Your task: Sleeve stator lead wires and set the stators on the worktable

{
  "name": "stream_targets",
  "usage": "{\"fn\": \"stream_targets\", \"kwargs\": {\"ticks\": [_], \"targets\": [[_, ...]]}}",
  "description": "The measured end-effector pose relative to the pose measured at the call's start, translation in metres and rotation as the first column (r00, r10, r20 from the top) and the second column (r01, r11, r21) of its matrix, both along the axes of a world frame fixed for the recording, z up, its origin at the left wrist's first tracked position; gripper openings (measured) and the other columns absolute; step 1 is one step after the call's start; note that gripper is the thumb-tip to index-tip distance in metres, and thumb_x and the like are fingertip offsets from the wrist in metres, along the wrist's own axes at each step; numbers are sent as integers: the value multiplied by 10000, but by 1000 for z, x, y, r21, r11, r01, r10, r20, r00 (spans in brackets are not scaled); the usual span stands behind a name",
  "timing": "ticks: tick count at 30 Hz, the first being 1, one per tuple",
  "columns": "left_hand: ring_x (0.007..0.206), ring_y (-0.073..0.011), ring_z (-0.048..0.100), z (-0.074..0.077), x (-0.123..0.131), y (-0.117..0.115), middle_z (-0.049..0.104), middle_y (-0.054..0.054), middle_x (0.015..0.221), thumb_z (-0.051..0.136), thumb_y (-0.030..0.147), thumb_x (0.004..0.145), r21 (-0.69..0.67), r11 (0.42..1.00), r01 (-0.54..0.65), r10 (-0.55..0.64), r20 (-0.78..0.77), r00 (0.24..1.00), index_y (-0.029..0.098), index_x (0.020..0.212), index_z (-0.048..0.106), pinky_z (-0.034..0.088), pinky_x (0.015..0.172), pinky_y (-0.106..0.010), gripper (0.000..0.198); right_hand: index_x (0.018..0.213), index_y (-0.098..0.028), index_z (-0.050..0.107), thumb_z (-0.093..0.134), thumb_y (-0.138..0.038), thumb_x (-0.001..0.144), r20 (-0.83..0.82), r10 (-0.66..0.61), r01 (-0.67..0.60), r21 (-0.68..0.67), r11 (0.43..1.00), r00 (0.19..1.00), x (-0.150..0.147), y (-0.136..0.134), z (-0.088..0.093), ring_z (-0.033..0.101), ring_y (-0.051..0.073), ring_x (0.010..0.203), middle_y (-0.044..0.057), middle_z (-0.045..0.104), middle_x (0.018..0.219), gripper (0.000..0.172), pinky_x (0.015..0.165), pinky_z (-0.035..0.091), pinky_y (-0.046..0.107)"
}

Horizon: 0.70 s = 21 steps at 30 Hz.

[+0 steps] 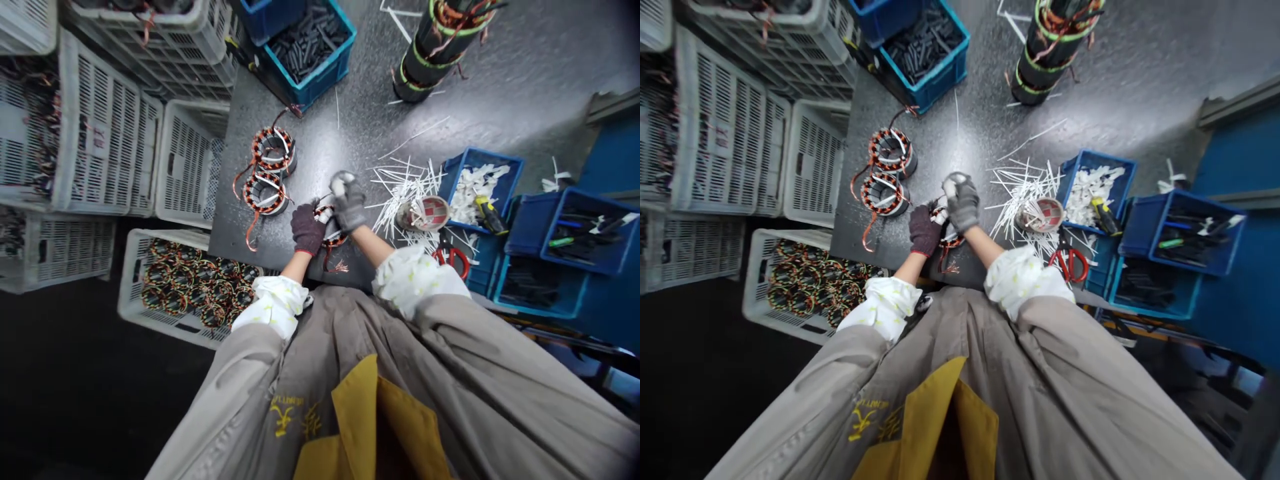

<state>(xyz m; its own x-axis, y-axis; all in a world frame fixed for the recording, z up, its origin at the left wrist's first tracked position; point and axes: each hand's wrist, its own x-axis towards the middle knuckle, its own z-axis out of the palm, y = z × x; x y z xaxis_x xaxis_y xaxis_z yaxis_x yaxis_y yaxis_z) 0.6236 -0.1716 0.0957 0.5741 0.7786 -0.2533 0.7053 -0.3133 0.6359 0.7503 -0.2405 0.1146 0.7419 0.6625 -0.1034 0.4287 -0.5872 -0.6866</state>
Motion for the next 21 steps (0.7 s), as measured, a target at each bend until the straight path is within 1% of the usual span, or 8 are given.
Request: {"fn": "stream_targets", "kwargs": {"ticks": [2,3,5,6,8,12,17,21], "targets": [[1544,-401,596,18,-17,16,756,-196,1481,808,415,1022,80,995,61,-65,50,997,187,1358,761,393,1372,-561,409,1207,-165,777,531,-339,1111,37,-10,9,19,1000,999,-12,-44,6,657,352,1312,215,746,1410,316,1251,499,558],[1607,-390,543,27,-27,26,720,-196,1562,785,430,1041,144,987,66,-77,66,995,188,1423,747,347,1406,-555,455,1052,-231,810,674,-387,1039,40,79,-80,31,996,996,-18,-68,4,679,373,1292,164,786,1358,208,1257,495,605],[1718,-373,410,38,-45,47,647,-184,1680,718,456,1083,262,965,29,-47,61,997,198,1523,713,240,1460,-561,510,1001,-345,849,744,-396,996,53,407,-410,56,911,912,-33,-110,-9,664,381,1398,87,810,1381,117,1282,472,678],[1748,-372,362,41,-52,57,625,-179,1710,692,461,1096,296,955,12,-24,37,999,208,1550,702,191,1473,-583,520,952,-367,855,758,-358,972,32,491,-492,50,869,871,-40,-123,-18,687,373,1374,68,824,1362,100,1256,498,689],[1763,-381,340,39,-60,76,599,-175,1746,662,457,1105,309,950,31,-21,-37,999,226,1585,687,127,1477,-634,533,889,-391,865,763,-315,960,-13,541,-541,3,841,841,-52,-131,-36,724,371,1328,50,840,1346,145,1226,530,706],[1733,-387,399,24,-59,104,561,-171,1784,633,452,1106,301,939,168,-119,-175,977,231,1649,647,86,1477,-656,586,898,-359,889,763,-298,990,-6,446,-445,-94,891,895,-59,-87,-51,705,398,1414,66,823,1431,168,1319,463,715],[1722,-370,419,17,-48,135,598,-155,1757,618,432,1103,344,907,241,-178,-204,963,247,1659,636,122,1481,-621,585,1052,-275,894,747,-252,1007,51,371,-367,-79,927,927,-33,1,-42,619,412,1526,126,727,1600,156,1375,377,720],[1729,-380,399,21,-22,157,609,-164,1743,613,430,1105,334,914,230,-184,-165,969,243,1647,639,140,1470,-656,574,1030,-219,876,743,-242,1035,61,347,-345,-44,938,936,-5,54,-34,592,387,1539,160,698,1630,134,1378,370,703]]}}
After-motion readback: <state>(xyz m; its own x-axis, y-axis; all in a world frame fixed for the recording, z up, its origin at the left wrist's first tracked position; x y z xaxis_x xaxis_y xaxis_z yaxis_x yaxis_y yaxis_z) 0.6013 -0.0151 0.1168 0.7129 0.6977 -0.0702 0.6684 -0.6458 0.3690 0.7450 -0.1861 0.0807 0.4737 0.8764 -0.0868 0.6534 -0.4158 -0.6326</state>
